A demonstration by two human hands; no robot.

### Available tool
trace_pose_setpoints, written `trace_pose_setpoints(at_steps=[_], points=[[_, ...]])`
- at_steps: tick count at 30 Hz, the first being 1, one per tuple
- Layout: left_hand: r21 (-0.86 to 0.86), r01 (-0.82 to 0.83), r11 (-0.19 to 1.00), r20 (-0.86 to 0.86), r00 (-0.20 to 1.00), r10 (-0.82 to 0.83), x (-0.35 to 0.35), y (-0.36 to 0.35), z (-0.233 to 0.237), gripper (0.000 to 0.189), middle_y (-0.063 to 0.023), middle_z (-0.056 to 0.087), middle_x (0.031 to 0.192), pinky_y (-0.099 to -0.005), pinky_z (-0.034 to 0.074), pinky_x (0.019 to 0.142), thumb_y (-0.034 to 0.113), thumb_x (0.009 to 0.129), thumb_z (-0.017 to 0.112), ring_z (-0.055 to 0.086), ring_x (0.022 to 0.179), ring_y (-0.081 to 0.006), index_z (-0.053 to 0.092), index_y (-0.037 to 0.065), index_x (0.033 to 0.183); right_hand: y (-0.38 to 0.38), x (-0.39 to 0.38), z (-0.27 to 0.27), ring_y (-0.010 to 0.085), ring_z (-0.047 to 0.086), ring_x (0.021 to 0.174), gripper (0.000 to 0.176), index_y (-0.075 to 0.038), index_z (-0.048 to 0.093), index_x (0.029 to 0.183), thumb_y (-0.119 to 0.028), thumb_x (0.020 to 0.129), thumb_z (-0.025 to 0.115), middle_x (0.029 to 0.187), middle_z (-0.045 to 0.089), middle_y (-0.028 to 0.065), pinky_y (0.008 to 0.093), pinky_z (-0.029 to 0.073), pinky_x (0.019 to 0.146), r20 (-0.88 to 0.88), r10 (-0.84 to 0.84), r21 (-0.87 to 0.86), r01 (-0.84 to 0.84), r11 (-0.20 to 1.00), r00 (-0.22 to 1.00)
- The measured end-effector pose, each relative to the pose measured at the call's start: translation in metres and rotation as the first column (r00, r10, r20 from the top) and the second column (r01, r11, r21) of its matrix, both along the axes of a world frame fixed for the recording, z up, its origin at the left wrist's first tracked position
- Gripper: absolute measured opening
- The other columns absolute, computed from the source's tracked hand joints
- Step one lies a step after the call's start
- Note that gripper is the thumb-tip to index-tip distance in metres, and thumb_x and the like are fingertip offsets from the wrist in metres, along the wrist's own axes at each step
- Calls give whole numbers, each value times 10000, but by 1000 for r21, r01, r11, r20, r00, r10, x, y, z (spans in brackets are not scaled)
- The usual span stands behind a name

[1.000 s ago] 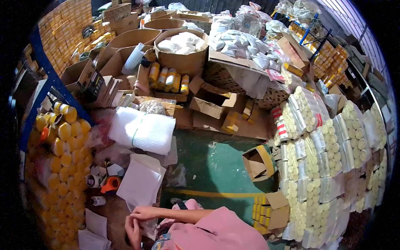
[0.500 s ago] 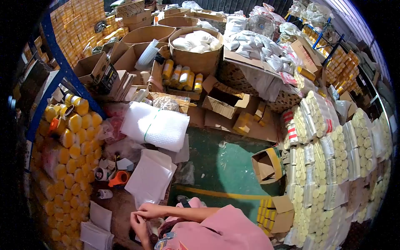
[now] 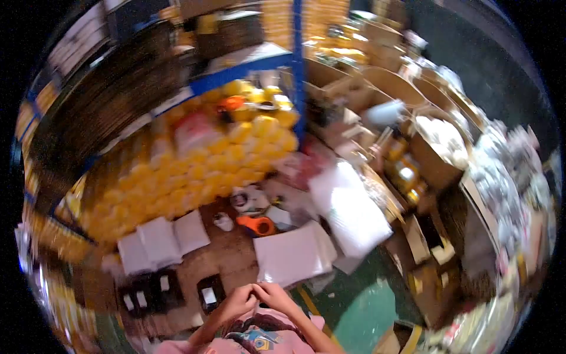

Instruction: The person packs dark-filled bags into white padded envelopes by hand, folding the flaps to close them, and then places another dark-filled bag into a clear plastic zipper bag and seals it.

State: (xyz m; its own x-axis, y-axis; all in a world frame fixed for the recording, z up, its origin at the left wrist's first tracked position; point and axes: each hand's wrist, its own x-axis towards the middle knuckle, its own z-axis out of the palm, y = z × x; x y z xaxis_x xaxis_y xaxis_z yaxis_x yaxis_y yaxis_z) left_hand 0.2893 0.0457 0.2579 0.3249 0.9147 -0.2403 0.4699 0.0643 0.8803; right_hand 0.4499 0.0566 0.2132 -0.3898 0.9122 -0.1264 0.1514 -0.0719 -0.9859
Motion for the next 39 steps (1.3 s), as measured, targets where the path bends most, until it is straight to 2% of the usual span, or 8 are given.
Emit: trace_pose_setpoints(at_steps=[3, 6, 18, 26, 29, 30, 36, 39], points=[[103, -58, 993, -126, 989, 71, -8, -10, -23, 230, -309, 587, 807, -485, 478, 642, 180, 823, 566, 598, 819, -466, 562, -43, 882, 3, 3, 20, 128, 509, 677, 314, 27, 607, 941, -272, 963, 514, 729, 594, 143, 317, 456, 642, 183, 182, -76, -171, 982, 966], [47, -113, 993, -242, 963, 121, -10, -18, -18, 223, -262, 613, 831, -408, 488, 654, 171, 820, 599, 636, 814, -410, 582, -30, 914, -1, -2, 10, 441, 592, 782, 284, 16, 579, 937, -255, 948, 494, 797, 603, 262, 446, 475, 668, 171, 193, 25, -201, 979, 966], [141, -168, 976, -155, 970, 189, -10, -47, -53, 126, -260, 594, 791, -441, 469, 621, 112, 870, 535, 599, 751, -437, 539, -6, 914, -16, -20, -14, 475, 588, 764, 274, 34, 559, 890, -231, 922, 497, 792, 596, 302, 500, 474, 662, 409, 210, 105, -274, 956, 888], [79, -211, 974, -81, 973, 218, -3, -52, -39, 178, -255, 611, 773, -504, 474, 630, 159, 877, 556, 601, 760, -456, 543, 8, 972, -23, 2, 0, 474, 567, 706, 196, 33, 514, 895, -159, 929, 489, 737, 564, 288, 479, 448, 607, 171, 331, 126, -354, 927, 928], [250, -257, 933, -367, 867, 337, -25, -48, -54, 211, -249, 630, 775, -478, 500, 633, 174, 868, 573, 628, 748, -427, 560, -1, 983, -37, 6, -3, 460, 569, 681, 203, 37, 506, 900, -165, 921, 490, 734, 566, 277, 465, 448, 604, 133, 437, 108, -452, 886, 889], [88, -222, 971, -290, 927, 238, -50, -38, -49, 236, -254, 633, 771, -482, 508, 653, 184, 859, 589, 641, 768, -420, 563, -20, 975, -45, 5, 1, 452, 573, 668, 204, 31, 523, 908, -172, 913, 497, 714, 556, 277, 464, 453, 613, 128, 459, 125, -473, 872, 879], [174, -195, 965, -396, 883, 250, -63, -35, -19, 135, -273, 589, 697, -501, 488, 595, 109, 849, 530, 587, 708, -476, 490, -20, 867, -12, -1, -5, 446, 580, 612, 328, 43, 589, 739, -255, 872, 564, 675, 570, 276, 497, 456, 573, 452, 201, 144, -294, 945, 869], [209, -208, 955, -223, 941, 254, -50, -32, -7, 153, -274, 576, 691, -489, 478, 584, 78, 818, 566, 596, 696, -467, 515, -10, 931, 10, -16, -2, 449, 595, 630, 363, 54, 600, 738, -261, 898, 518, 659, 566, 285, 501, 452, 575, 521, 31, 176, -143, 974, 853]])
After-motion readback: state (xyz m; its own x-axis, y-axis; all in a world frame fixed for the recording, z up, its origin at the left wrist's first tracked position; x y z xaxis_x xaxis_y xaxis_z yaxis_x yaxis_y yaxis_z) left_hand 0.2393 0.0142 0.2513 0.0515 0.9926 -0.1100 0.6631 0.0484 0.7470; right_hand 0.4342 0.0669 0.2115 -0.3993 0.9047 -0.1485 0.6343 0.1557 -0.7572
